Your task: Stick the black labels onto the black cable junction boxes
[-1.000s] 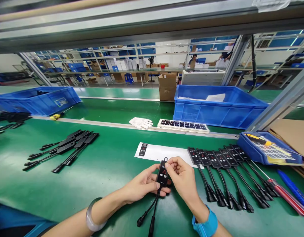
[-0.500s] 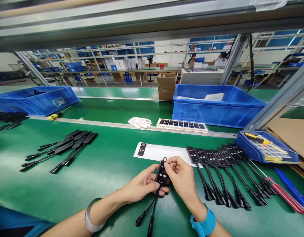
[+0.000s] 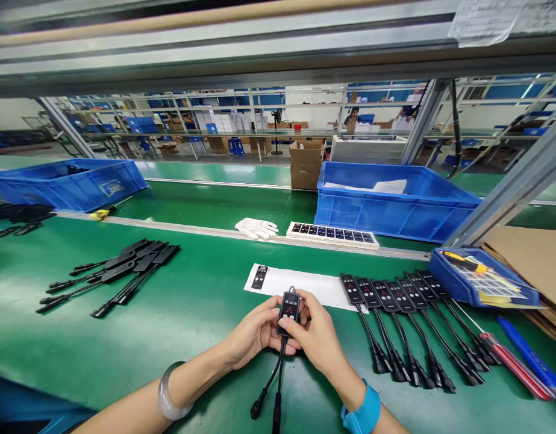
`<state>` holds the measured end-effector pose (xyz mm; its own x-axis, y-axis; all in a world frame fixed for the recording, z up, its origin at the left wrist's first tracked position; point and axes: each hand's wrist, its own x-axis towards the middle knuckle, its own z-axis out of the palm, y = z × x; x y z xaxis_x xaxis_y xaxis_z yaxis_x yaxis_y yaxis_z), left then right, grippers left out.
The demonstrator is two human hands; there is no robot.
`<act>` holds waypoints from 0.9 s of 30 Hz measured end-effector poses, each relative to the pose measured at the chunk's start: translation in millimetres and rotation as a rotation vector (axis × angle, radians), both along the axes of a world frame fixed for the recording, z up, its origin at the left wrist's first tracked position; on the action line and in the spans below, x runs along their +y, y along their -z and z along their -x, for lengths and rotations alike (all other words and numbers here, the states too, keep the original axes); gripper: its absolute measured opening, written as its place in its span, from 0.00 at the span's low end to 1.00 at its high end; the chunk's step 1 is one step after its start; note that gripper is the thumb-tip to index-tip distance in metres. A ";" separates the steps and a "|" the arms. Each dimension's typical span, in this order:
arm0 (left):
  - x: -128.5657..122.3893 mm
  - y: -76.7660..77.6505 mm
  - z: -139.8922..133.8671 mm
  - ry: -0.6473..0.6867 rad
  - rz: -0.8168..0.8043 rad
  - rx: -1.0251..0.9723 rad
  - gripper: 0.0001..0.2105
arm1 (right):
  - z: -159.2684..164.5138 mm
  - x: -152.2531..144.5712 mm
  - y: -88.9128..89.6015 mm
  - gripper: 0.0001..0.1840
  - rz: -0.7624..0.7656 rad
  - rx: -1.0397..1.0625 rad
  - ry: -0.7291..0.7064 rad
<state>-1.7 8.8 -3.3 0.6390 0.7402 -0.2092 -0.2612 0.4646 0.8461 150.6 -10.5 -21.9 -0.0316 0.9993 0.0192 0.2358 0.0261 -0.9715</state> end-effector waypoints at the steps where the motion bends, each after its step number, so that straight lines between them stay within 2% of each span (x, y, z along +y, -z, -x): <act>1: 0.9 0.4 -0.2 -0.015 -0.010 -0.002 0.11 | 2.1 -1.6 -0.3 0.29 0.001 0.007 -0.022; 5: 3.0 2.4 -1.0 -0.051 -0.055 -0.006 0.12 | 2.9 -4.3 -1.0 0.41 0.007 0.056 -0.134; 6: 3.1 3.2 -1.2 -0.054 -0.070 0.008 0.13 | 1.7 -3.8 -0.2 0.40 0.007 0.062 -0.151; 10: 2.4 7.8 -2.3 -0.042 -0.173 0.112 0.19 | -2.0 0.6 6.1 0.27 -0.057 0.049 -0.127; 13: 1.4 11.0 -3.2 -0.029 -0.248 0.178 0.20 | -0.5 1.4 9.0 0.24 -0.113 0.006 -0.109; 17: 1.7 14.0 -5.4 -0.061 -0.209 0.149 0.21 | 3.5 -2.7 7.7 0.28 -0.133 -0.150 -0.059; 19: 3.2 14.8 -6.1 -0.082 -0.154 0.071 0.23 | 3.9 -4.0 6.5 0.33 -0.182 -0.277 -0.037; 21: 6.0 14.9 -5.4 -0.066 -0.148 0.019 0.27 | 1.5 -2.6 5.7 0.34 -0.252 -0.395 -0.035; 23: 9.7 14.0 -2.5 -0.045 -0.274 0.097 0.29 | -4.6 2.1 5.2 0.29 -0.303 -0.524 -0.018; 27: 18.3 11.8 8.2 -0.066 -0.898 0.581 0.23 | -24.9 15.0 3.4 0.25 -0.302 -0.932 0.151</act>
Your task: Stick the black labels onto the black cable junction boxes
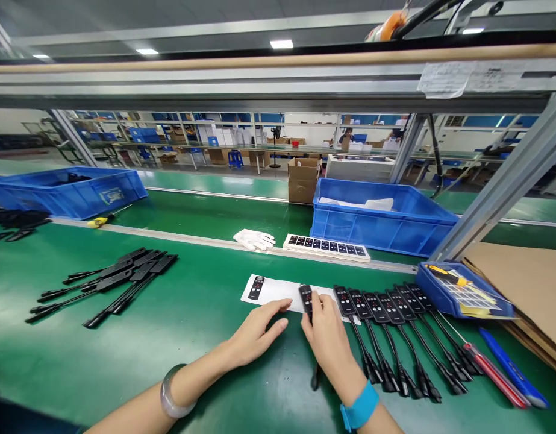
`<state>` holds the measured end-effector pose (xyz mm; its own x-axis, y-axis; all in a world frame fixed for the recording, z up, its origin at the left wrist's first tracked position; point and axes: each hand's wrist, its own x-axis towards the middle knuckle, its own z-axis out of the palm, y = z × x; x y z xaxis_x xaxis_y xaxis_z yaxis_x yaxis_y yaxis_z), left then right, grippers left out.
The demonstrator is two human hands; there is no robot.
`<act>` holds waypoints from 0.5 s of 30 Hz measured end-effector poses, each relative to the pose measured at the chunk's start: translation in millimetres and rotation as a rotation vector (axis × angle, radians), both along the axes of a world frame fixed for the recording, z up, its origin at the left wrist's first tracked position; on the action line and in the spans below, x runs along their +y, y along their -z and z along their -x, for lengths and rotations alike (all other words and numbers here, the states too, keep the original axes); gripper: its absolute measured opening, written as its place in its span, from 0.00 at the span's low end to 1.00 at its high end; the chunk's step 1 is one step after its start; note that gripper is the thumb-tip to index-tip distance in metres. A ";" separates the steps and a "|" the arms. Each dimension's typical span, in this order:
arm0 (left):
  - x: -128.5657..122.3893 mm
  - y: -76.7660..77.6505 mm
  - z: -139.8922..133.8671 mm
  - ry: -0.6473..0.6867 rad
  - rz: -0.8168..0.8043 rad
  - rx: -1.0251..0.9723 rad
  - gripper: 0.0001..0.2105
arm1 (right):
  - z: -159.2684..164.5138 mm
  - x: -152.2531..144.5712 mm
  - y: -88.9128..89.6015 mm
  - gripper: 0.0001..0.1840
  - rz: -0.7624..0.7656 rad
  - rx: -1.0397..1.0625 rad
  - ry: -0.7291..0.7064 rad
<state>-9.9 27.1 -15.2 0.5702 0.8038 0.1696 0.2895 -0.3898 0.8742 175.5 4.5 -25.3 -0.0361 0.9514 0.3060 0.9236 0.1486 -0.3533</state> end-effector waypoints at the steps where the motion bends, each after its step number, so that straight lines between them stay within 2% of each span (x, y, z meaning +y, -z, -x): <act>1: 1.8 0.0 2.4 0.010 -0.118 0.110 0.22 | -5.4 2.1 -0.9 0.24 0.005 -0.105 0.067; 4: 4.6 1.7 5.7 0.100 -0.254 0.358 0.26 | -18.1 3.7 -4.2 0.24 0.017 -0.352 0.239; 7: 4.0 3.5 3.5 0.143 -0.302 0.507 0.29 | -20.6 2.7 -7.2 0.26 -0.050 -0.423 0.304; 10: 2.6 4.7 0.5 0.135 -0.343 0.555 0.31 | -8.3 10.3 -10.3 0.24 -0.067 -0.298 0.180; 13: 2.7 6.0 -0.1 0.134 -0.366 0.535 0.33 | 18.2 33.4 -14.9 0.18 0.053 -0.087 -0.053; 15: 3.6 7.1 0.5 0.139 -0.386 0.513 0.34 | 40.0 54.6 -17.4 0.17 0.105 -0.020 -0.139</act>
